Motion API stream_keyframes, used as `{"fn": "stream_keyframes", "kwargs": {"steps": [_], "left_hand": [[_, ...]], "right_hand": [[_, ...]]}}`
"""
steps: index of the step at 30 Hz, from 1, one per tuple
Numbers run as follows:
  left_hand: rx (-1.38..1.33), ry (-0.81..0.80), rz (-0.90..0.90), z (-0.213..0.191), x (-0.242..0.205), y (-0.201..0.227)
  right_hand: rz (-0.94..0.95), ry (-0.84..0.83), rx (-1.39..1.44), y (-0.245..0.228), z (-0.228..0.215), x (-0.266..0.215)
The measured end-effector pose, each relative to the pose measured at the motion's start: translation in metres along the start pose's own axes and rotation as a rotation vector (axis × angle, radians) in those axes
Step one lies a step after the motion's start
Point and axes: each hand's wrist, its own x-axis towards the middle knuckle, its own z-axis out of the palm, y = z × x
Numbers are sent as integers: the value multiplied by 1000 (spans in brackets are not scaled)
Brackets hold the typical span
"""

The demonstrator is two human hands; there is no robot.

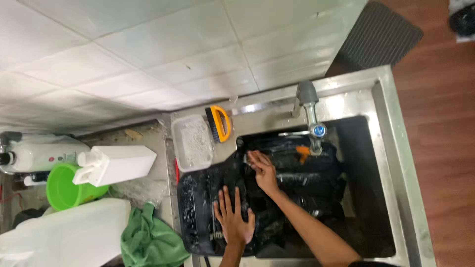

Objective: The person washes a backpack in a stainless steel sink, pouring liquid from a jug into the sink and using a brush and a cloth to scrub the exterior and interior surfaces.

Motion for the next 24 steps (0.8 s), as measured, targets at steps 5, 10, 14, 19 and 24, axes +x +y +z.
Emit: {"fn": "stream_keyframes", "kwargs": {"steps": [5,10,14,19,24], "left_hand": [[-10,58,19,5,2,-5],[-14,95,20,-1,1,4],[-18,78,42,-2,6,-2],[-67,54,21,-3,-1,-3],[-58,18,3,8,-2,-6]], "right_hand": [[-62,-105,-30,-37,-11,-6],[287,-8,-61,-14,-1,5],[261,56,738,-15,14,-19],[115,59,-133,-34,10,2],[-330,-123,-150,-58,-10,13]]}}
